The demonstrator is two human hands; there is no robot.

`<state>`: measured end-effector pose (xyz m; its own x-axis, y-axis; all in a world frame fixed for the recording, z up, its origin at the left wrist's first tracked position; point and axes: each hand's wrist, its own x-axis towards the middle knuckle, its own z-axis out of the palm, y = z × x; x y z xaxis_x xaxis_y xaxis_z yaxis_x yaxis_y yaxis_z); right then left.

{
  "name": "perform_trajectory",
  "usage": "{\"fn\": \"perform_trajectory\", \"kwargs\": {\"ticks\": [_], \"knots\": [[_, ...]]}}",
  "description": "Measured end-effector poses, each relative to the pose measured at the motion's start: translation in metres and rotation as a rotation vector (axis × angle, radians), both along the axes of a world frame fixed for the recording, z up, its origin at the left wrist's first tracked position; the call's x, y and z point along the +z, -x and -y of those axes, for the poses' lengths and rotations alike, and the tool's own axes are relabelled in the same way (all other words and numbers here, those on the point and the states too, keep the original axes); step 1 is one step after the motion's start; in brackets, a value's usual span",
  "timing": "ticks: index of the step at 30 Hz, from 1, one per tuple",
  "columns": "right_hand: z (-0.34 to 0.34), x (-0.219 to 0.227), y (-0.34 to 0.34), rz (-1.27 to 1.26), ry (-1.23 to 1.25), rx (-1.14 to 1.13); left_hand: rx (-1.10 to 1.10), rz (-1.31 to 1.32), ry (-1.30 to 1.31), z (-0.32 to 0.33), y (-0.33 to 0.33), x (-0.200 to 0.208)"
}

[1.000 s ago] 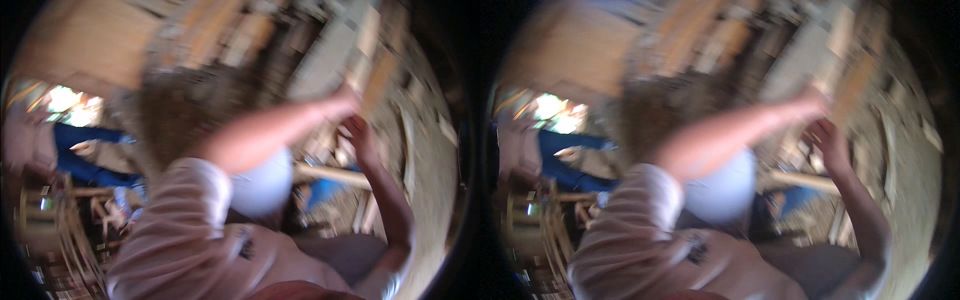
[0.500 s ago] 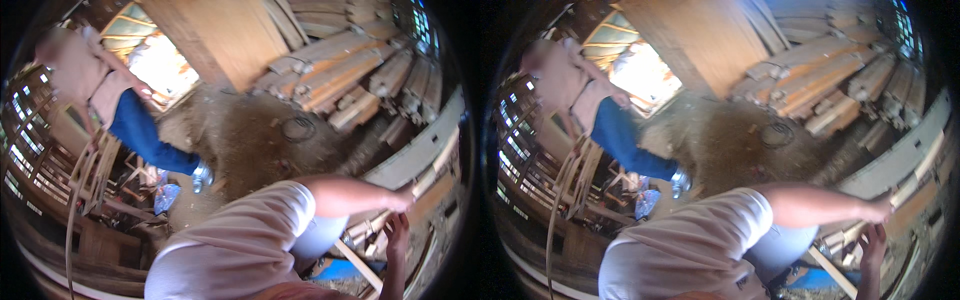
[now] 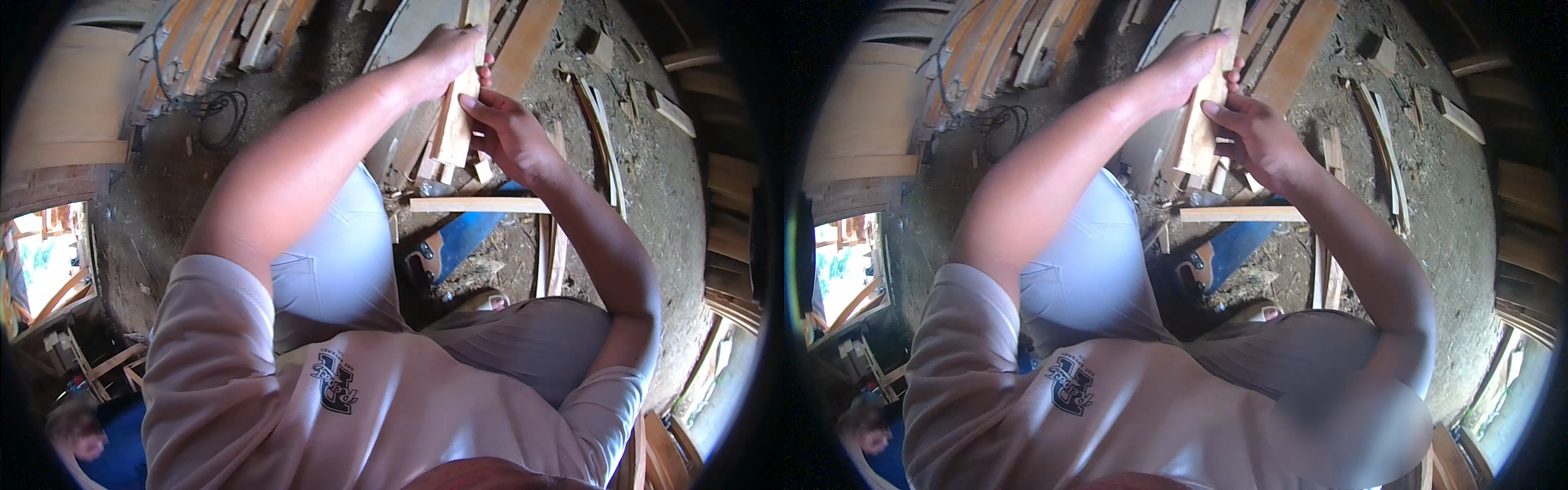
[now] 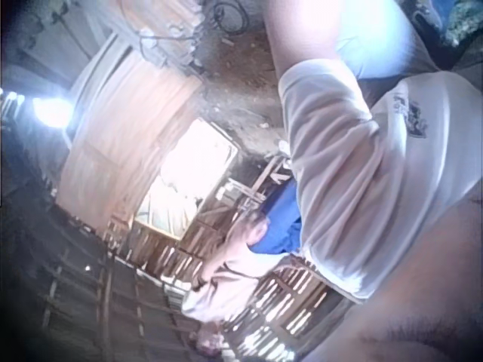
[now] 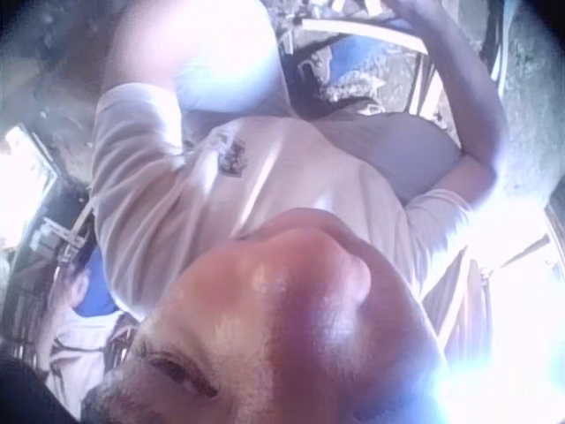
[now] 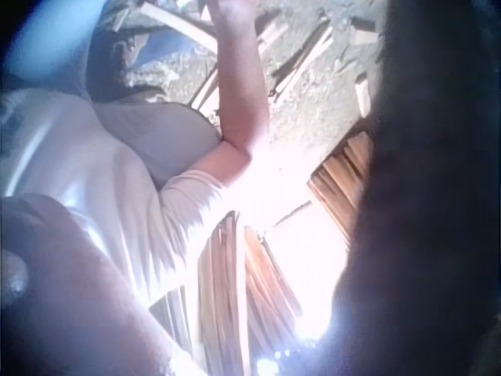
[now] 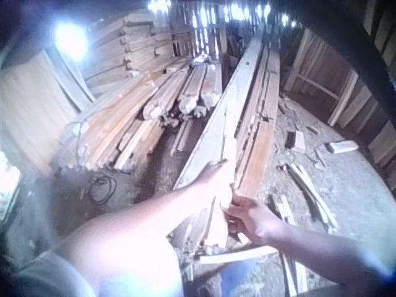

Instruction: The person sits on the floor of a workshop and uses a hand saw to cut thin wooden strips into smaller pieces. They repeatedly pick up strips, position them on a larger board, and saw them to size.

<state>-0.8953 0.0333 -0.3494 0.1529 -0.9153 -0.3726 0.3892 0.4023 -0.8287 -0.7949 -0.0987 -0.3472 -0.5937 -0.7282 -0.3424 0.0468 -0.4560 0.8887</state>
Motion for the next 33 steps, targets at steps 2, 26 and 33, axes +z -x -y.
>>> {"fn": "perform_trajectory", "kwargs": {"ticks": [2, 26, 33], "knots": [[0.000, -0.003, -0.004, -0.015, 0.012, -0.012, -0.009, 0.042, 0.060, 0.000, -0.003, -0.002], [0.002, -0.016, -0.004, -0.282, 0.158, -0.017, -0.057, -0.122, 0.041, -0.001, -0.006, 0.008], [0.005, -0.032, -0.004, -0.174, 0.287, -0.043, -0.133, -0.148, 0.013, 0.000, -0.008, 0.015]]}}
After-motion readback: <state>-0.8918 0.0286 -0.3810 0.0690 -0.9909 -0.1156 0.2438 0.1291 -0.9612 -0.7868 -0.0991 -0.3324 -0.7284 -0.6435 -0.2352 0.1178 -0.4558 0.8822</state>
